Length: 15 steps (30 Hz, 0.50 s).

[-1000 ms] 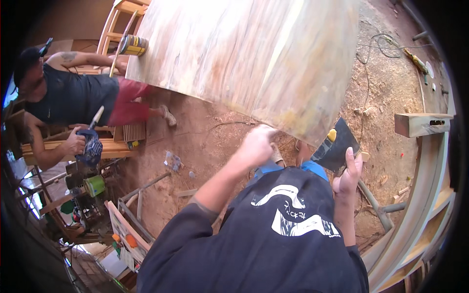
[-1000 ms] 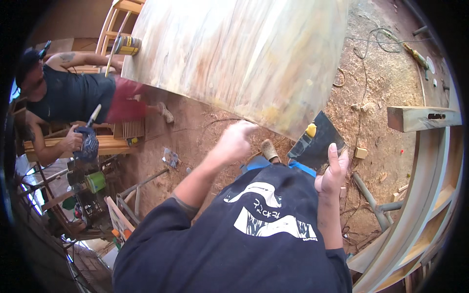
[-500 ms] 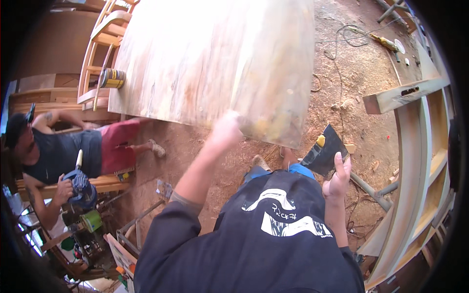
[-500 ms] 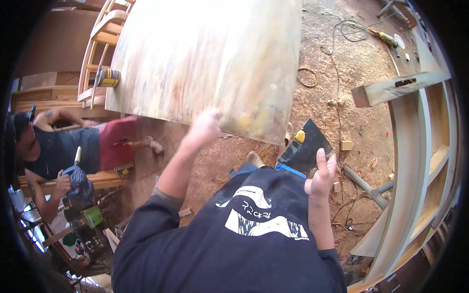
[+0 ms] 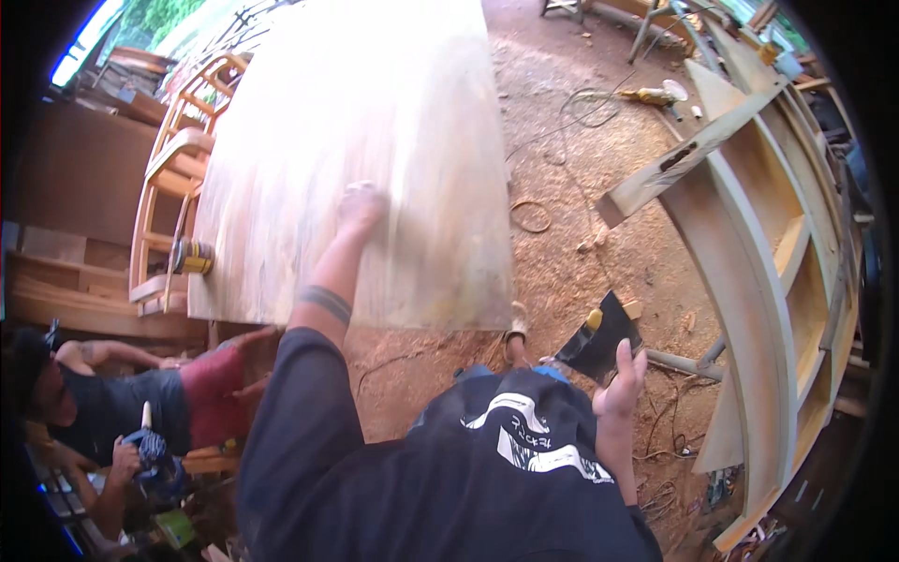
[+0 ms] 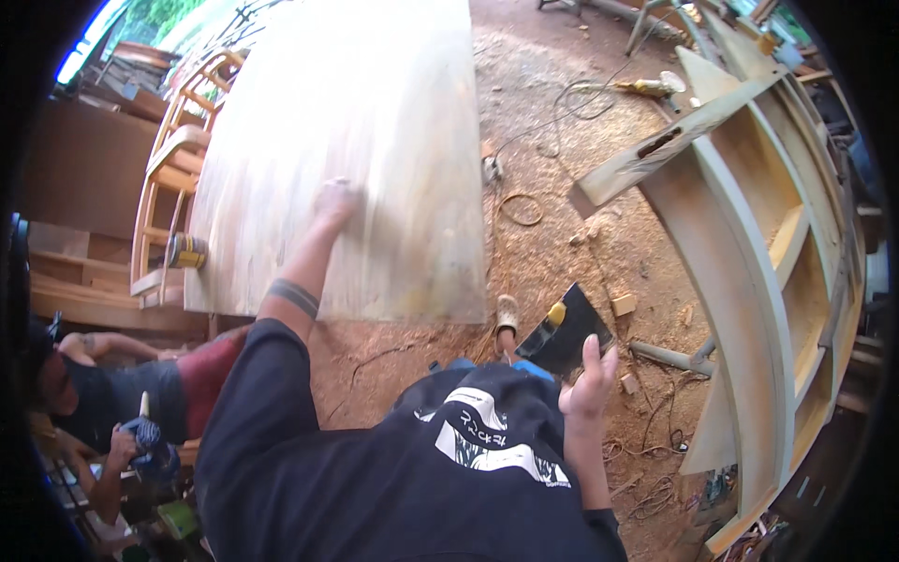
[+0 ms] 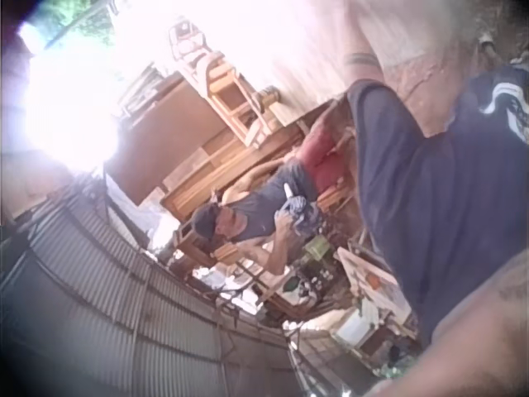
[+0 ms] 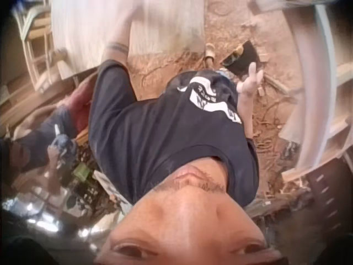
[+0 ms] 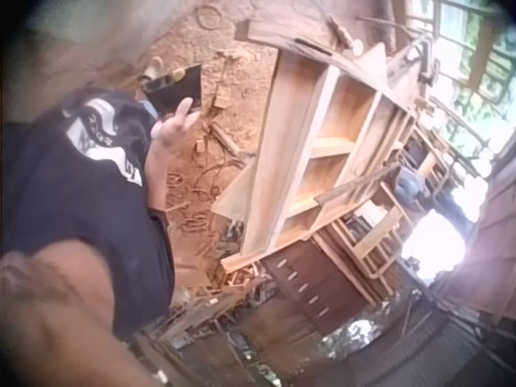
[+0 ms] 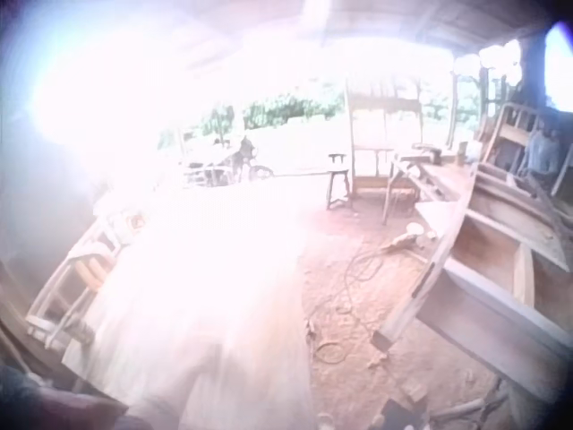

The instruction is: The person sands the underside of a wooden frame with sandpaper and then applies yellow putty to a large tabletop using a metal scraper.

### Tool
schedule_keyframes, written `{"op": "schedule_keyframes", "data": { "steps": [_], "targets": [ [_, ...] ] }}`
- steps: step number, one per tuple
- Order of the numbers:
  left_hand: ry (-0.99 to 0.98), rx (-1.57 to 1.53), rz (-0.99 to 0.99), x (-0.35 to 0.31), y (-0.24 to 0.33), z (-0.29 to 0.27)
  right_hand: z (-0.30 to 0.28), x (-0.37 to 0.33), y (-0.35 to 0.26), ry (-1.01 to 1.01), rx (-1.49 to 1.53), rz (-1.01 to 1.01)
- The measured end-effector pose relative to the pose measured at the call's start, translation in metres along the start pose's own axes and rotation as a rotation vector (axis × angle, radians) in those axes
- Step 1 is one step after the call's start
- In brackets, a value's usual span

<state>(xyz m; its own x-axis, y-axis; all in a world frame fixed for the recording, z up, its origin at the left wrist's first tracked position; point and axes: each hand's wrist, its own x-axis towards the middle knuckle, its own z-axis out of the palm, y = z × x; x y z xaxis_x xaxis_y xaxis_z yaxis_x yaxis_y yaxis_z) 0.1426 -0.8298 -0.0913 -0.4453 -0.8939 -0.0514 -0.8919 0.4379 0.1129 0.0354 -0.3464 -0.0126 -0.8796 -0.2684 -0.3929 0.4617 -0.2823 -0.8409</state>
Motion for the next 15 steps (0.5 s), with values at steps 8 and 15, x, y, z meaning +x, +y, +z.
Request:
{"op": "schedule_keyframes", "data": {
  "steps": [8,15],
  "targets": [
    [-0.171,-0.065,0.077,0.004,0.110,0.004,-0.019,-0.028,0.002,-0.058,0.079,-0.041],
    [-0.007,-0.100,0.719,-0.195,0.150,0.030,-0.009,-0.018,0.005,-0.084,-0.034,-0.043]
  ]
}}
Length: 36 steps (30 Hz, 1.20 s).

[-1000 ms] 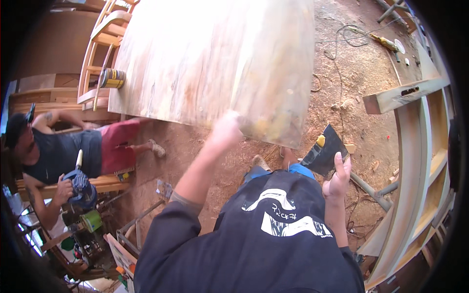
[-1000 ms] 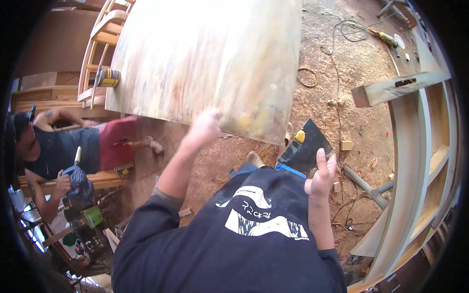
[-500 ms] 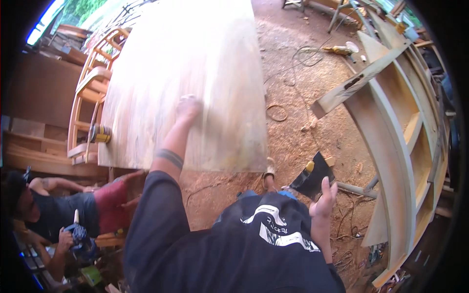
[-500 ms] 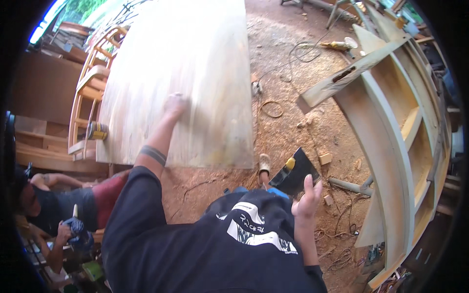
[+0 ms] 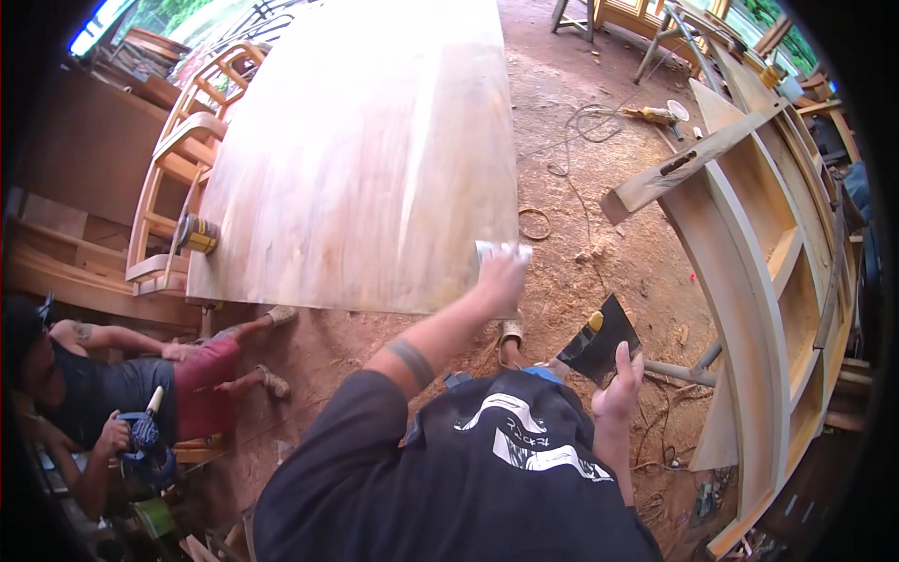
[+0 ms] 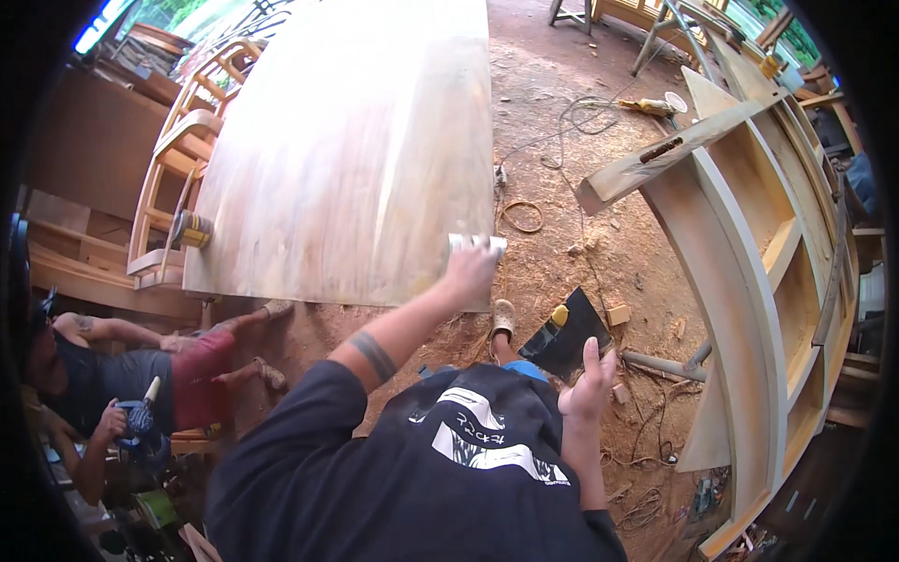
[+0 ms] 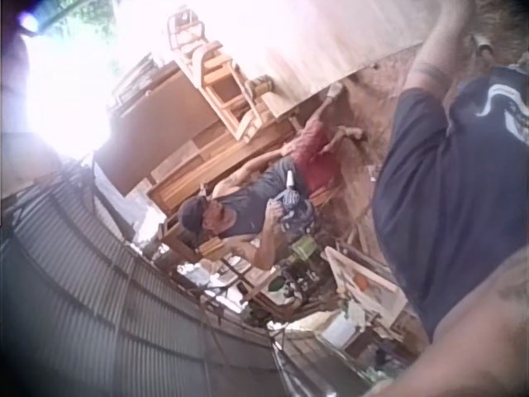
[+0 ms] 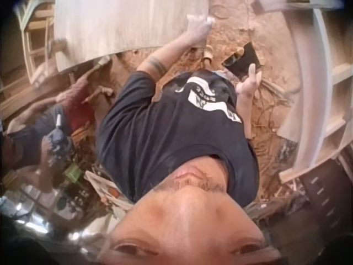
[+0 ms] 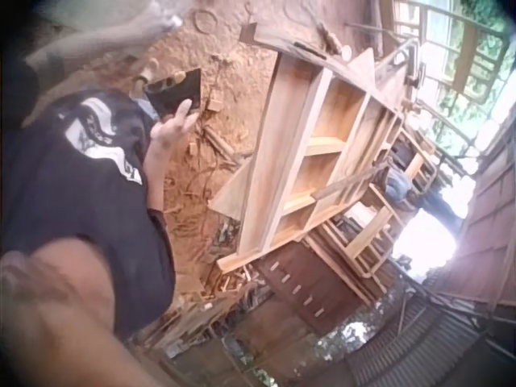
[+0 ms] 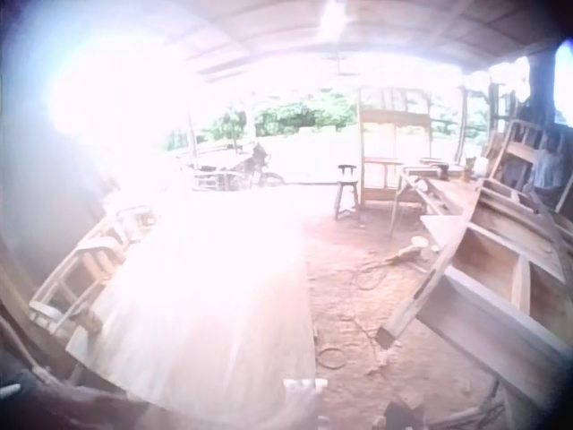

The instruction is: The person sands the underside of a wooden frame with sandpaper and then applies yellow putty to a large tabletop using a metal scraper.

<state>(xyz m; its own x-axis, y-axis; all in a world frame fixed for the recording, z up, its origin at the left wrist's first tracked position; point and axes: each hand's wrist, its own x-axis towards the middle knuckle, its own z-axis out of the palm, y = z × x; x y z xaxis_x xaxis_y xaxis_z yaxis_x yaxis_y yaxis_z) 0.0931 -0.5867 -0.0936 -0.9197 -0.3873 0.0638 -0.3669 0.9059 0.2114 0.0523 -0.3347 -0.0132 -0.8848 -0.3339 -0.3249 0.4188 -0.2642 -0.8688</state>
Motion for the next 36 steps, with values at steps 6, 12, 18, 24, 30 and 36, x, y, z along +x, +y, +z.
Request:
{"op": "schedule_keyframes", "data": {
  "steps": [6,12,18,24,30,36],
  "targets": [
    [-0.399,-0.238,0.035,-0.164,0.008,-0.033,0.013,-0.001,0.024,-0.154,0.074,0.082],
    [0.283,-1.302,-0.500,-0.205,-0.002,-0.118,0.043,-0.015,0.040,-0.371,0.105,0.306],
    [0.533,-1.254,-0.432,-0.228,0.045,-0.143,0.079,-0.041,0.063,-0.486,0.094,0.311],
    [0.514,-0.792,-0.252,-0.248,0.061,-0.135,0.077,-0.050,0.063,-0.459,0.008,0.263],
    [0.123,-0.646,-0.341,-0.254,0.054,-0.139,0.072,-0.040,0.046,-0.505,0.020,0.263],
    [0.213,-0.109,-0.043,-0.198,0.050,-0.189,0.078,-0.010,0.047,-0.564,-0.235,-0.023]
  ]
}}
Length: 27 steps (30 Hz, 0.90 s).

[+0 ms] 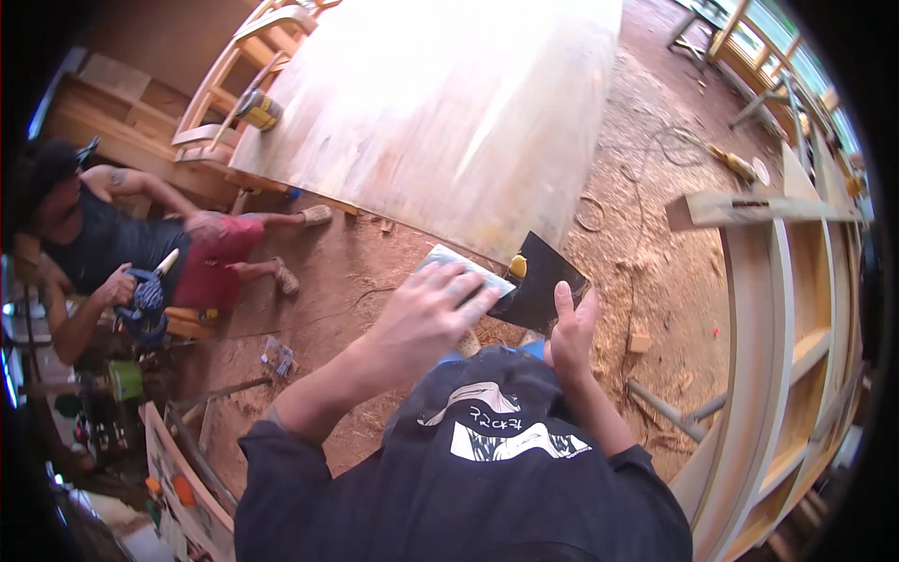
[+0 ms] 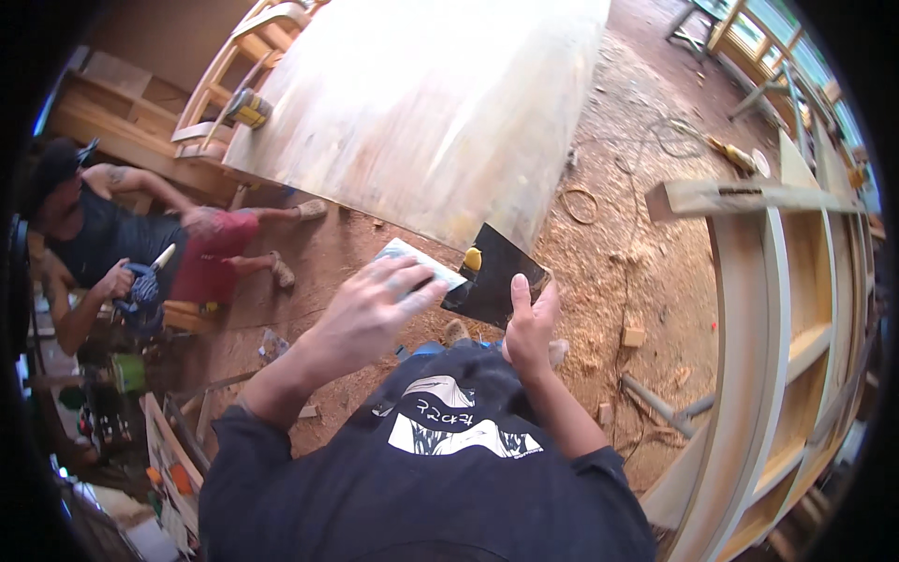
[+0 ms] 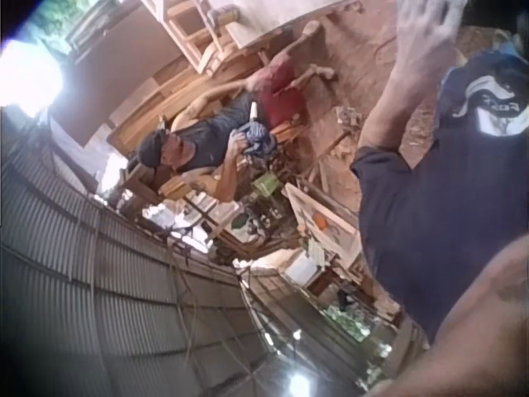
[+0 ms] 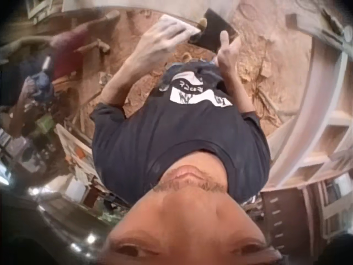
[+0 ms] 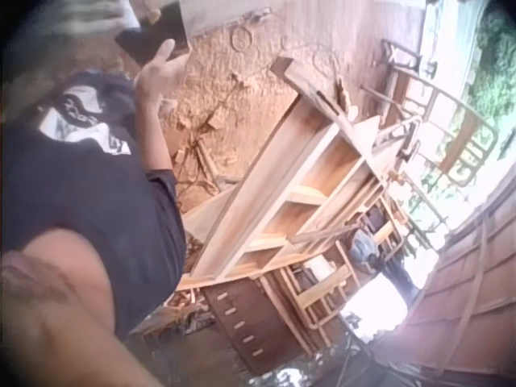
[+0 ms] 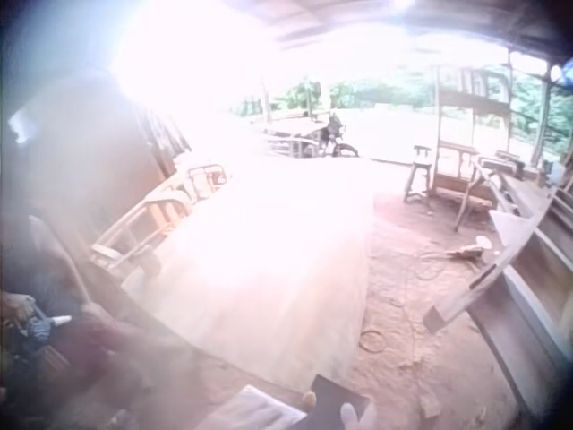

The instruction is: The person sands the underside of a wooden frame with sandpaper and then applies yellow putty to a large tabletop using a metal scraper.

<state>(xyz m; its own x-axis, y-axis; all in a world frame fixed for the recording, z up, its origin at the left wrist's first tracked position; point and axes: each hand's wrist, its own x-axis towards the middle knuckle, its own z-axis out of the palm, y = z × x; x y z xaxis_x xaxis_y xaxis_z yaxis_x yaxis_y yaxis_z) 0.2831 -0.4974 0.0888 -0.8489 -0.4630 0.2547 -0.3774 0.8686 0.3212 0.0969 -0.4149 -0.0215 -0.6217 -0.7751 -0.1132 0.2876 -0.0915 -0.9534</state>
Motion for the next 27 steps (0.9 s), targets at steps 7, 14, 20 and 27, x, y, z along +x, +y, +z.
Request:
{"op": "schedule_keyframes", "data": {
  "steps": [7,14,20,27],
  "targets": [
    [-0.518,-0.145,-0.155,0.039,-0.018,0.018,-0.032,0.052,0.019,0.034,0.172,0.190],
    [-0.149,-1.034,-0.883,0.027,-0.158,-0.034,-0.056,0.081,0.021,0.040,0.177,0.198],
    [0.194,-1.680,-1.024,0.021,-0.250,-0.005,-0.009,0.106,0.031,0.263,0.226,0.268],
    [-0.188,-0.393,-0.397,0.120,-0.395,0.018,0.104,0.119,0.029,0.311,0.226,0.253]
  ]
}}
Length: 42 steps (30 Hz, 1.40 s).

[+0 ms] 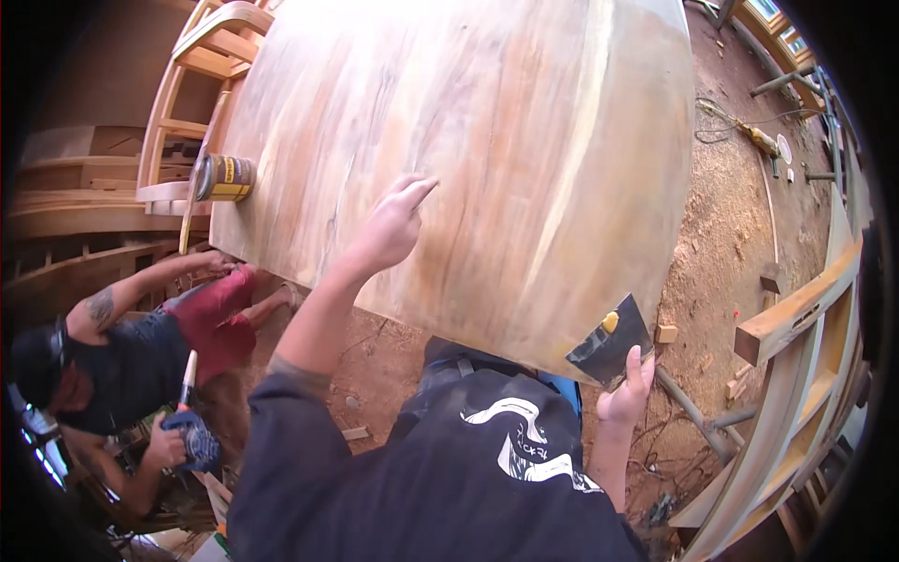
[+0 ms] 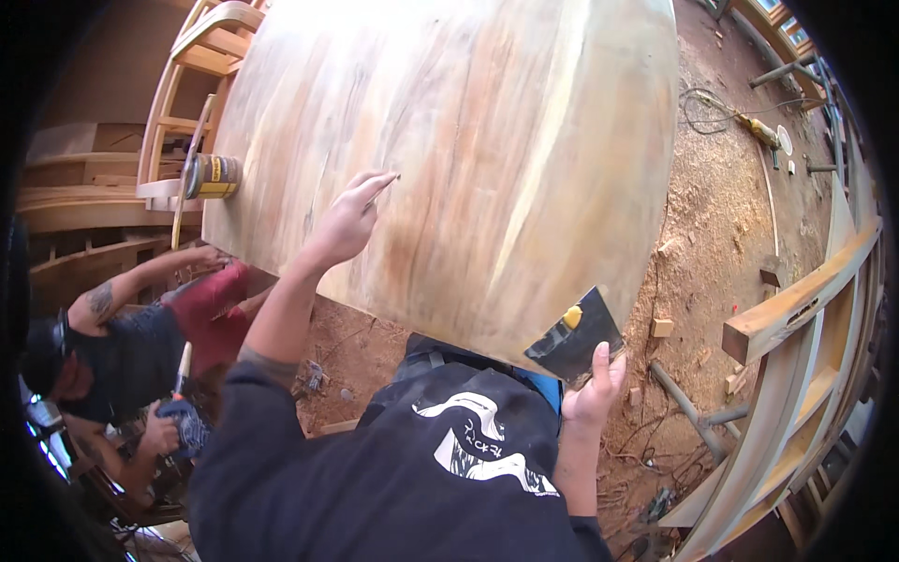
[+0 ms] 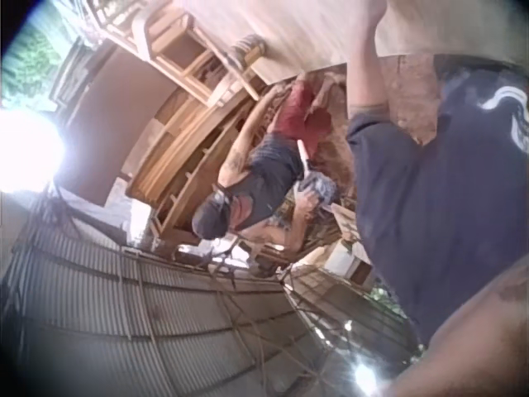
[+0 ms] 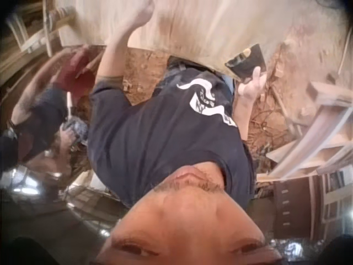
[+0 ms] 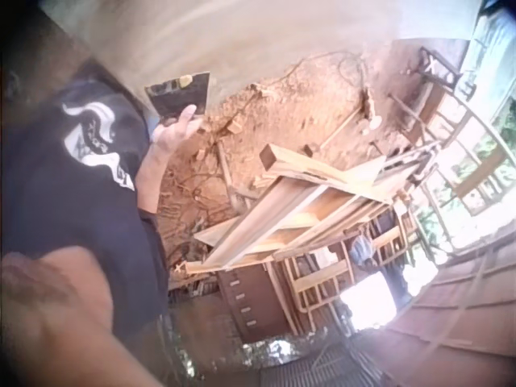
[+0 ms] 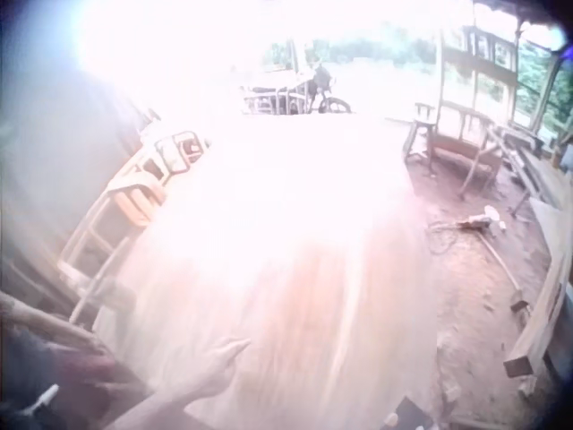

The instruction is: The person sands the underside of a wooden frame with sandpaper and then applies yellow putty to a large tabletop using a metal scraper.

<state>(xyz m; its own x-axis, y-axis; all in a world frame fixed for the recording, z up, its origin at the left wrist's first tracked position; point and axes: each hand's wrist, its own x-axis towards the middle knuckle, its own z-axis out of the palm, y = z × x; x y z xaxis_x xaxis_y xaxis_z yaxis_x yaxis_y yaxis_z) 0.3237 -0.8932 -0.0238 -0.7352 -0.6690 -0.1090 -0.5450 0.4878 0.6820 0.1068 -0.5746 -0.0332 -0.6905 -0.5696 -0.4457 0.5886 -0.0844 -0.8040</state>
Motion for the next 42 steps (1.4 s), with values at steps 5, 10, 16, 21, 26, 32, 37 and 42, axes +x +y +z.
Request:
{"op": "schedule_keyframes", "data": {
  "steps": [5,10,16,21,26,32,37,42],
  "targets": [
    [-0.108,0.379,0.240,0.066,-0.018,0.021,0.030,-0.008,0.009,0.091,-0.022,-0.020],
    [0.015,0.514,0.355,0.012,-0.019,0.065,0.025,-0.016,0.017,0.189,-0.043,-0.006],
    [-0.030,0.489,0.232,0.069,-0.026,0.018,0.030,-0.006,0.011,0.141,-0.020,-0.054],
    [-0.183,0.445,0.169,0.099,-0.008,0.024,0.030,-0.003,0.006,0.071,-0.041,0.015],
    [-0.223,0.434,0.359,0.001,0.006,0.059,0.026,-0.012,0.008,0.154,0.016,0.003],
    [-0.231,0.464,0.203,0.134,0.004,0.014,0.022,-0.020,0.016,0.228,0.019,-0.062],
    [-0.004,0.492,0.332,0.255,-0.007,0.025,0.025,-0.032,0.022,0.242,0.001,-0.078],
    [0.155,0.612,0.528,0.164,-0.025,0.088,0.017,-0.043,0.038,0.302,0.036,-0.065]
  ]
}}
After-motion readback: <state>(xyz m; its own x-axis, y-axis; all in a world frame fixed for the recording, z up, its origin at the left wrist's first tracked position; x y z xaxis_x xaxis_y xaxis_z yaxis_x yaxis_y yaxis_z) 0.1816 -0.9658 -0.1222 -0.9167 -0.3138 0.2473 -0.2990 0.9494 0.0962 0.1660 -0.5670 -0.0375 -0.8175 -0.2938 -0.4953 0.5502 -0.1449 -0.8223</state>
